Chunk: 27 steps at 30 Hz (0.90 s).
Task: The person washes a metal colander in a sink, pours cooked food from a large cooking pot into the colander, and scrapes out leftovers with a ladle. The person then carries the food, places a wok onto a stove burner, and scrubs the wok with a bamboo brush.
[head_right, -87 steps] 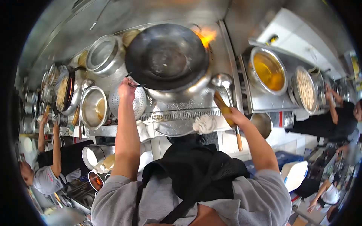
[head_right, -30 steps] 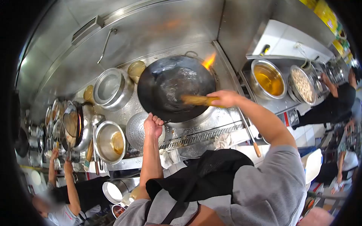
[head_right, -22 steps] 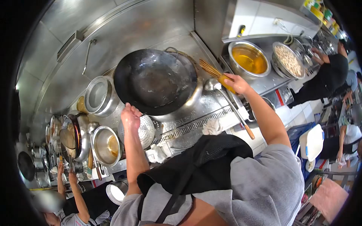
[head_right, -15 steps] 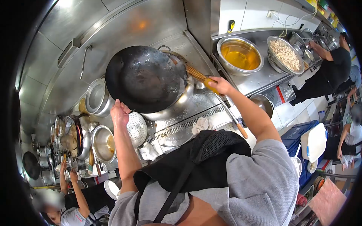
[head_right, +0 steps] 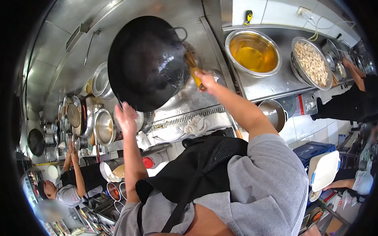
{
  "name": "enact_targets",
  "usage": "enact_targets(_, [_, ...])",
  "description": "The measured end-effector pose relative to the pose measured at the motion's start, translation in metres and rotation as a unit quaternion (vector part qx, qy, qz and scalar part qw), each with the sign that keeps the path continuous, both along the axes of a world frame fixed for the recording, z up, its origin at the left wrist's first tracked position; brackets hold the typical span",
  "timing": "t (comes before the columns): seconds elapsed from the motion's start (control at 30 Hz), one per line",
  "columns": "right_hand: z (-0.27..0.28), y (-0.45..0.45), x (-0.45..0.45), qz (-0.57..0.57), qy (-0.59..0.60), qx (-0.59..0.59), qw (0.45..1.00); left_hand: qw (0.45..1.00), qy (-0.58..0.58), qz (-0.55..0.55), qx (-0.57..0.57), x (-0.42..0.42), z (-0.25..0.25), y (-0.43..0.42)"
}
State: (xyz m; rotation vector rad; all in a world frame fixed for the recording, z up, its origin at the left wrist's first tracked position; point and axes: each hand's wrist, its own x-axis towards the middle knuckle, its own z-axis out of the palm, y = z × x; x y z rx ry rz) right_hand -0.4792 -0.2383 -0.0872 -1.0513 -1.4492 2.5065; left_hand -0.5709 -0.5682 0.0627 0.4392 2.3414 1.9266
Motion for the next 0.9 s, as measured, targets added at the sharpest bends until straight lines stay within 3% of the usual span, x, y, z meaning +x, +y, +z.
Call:
enact_targets(0.03, [-0.007, -0.011, -0.002, 0.007, 0.001, 0.000, 1.000, 0.998, 0.024, 0.028, -0.055, 0.019, -0.017, -0.012])
enact_targets(0.1, [-0.013, -0.041, -0.001, -0.037, 0.053, 0.048, 0.997, 0.995, 0.078, 0.038, -0.048, 0.045, -0.074, -0.041])
enact_targets(0.17, [-0.004, -0.041, -0.004, -0.027, 0.044, 0.056, 0.997, 0.997, -0.007, 0.051, 0.066, 0.063, -0.074, -0.040])
enact_targets(0.2, [0.005, -0.035, -0.004, -0.003, 0.021, 0.060, 0.998, 0.995, -0.025, 0.091, 0.017, 0.052, -0.068, -0.043])
enact_targets(0.23, [0.012, -0.027, -0.003, 0.023, -0.005, 0.065, 0.998, 0.997, 0.027, 0.049, 0.050, 0.029, -0.074, -0.054])
enact_targets(0.27, [0.017, -0.010, -0.011, 0.049, 0.017, 0.021, 0.998, 0.997, -0.016, 0.070, 0.016, 0.006, -0.064, -0.060])
enact_targets(0.3, [0.050, 0.004, -0.015, 0.084, 0.011, -0.004, 0.996, 0.977, -0.113, 0.061, 0.172, -0.015, -0.053, -0.057])
enact_targets(0.33, [0.074, 0.013, -0.018, 0.086, 0.050, 0.007, 0.995, 0.959, -0.172, 0.039, 0.222, -0.039, -0.051, -0.063])
enact_targets(0.37, [0.103, 0.009, -0.024, 0.022, 0.051, 0.057, 0.997, 0.941, -0.222, 0.059, 0.248, -0.060, -0.054, -0.068])
enact_targets(0.4, [0.143, 0.006, -0.025, 0.031, 0.085, 0.116, 0.989, 0.928, -0.252, 0.064, 0.266, -0.077, -0.061, -0.072])
enact_targets(0.53, [0.238, 0.007, -0.081, -0.057, 0.294, 0.256, 0.919, 0.836, -0.379, 0.121, 0.378, -0.114, -0.125, -0.051])
enact_targets(0.6, [0.256, 0.002, -0.131, -0.093, 0.322, 0.292, 0.896, 0.859, -0.349, 0.158, 0.338, -0.103, -0.141, -0.011])
enact_targets(0.63, [0.263, -0.001, -0.157, -0.133, 0.351, 0.319, 0.870, 0.842, -0.354, 0.156, 0.375, -0.097, -0.147, 0.003])
enact_targets(0.67, [0.253, -0.003, -0.189, -0.177, 0.348, 0.357, 0.849, 0.814, -0.365, 0.139, 0.429, -0.095, -0.157, 0.011])
enact_targets(0.7, [0.230, -0.003, -0.222, -0.219, 0.347, 0.392, 0.823, 0.837, -0.374, 0.136, 0.376, -0.091, -0.175, 0.017])
enact_targets(0.73, [0.202, -0.003, -0.250, -0.232, 0.347, 0.413, 0.810, 0.775, -0.410, 0.119, 0.467, -0.085, -0.177, 0.022])
enact_targets(0.8, [0.103, 0.009, -0.309, -0.261, 0.174, 0.529, 0.788, 0.869, -0.416, 0.057, 0.263, -0.080, -0.181, 0.023])
enact_targets(0.83, [0.059, 0.004, -0.327, -0.210, 0.076, 0.504, 0.834, 0.867, -0.417, 0.060, 0.265, -0.080, -0.179, 0.023])
enact_targets(0.87, [0.046, -0.010, -0.329, -0.067, 0.016, 0.156, 0.985, 0.892, -0.411, 0.021, 0.188, -0.082, -0.177, 0.021])
enact_targets(0.9, [0.028, -0.033, -0.333, -0.125, -0.019, 0.183, 0.975, 0.909, -0.402, -0.019, 0.108, -0.085, -0.172, 0.019])
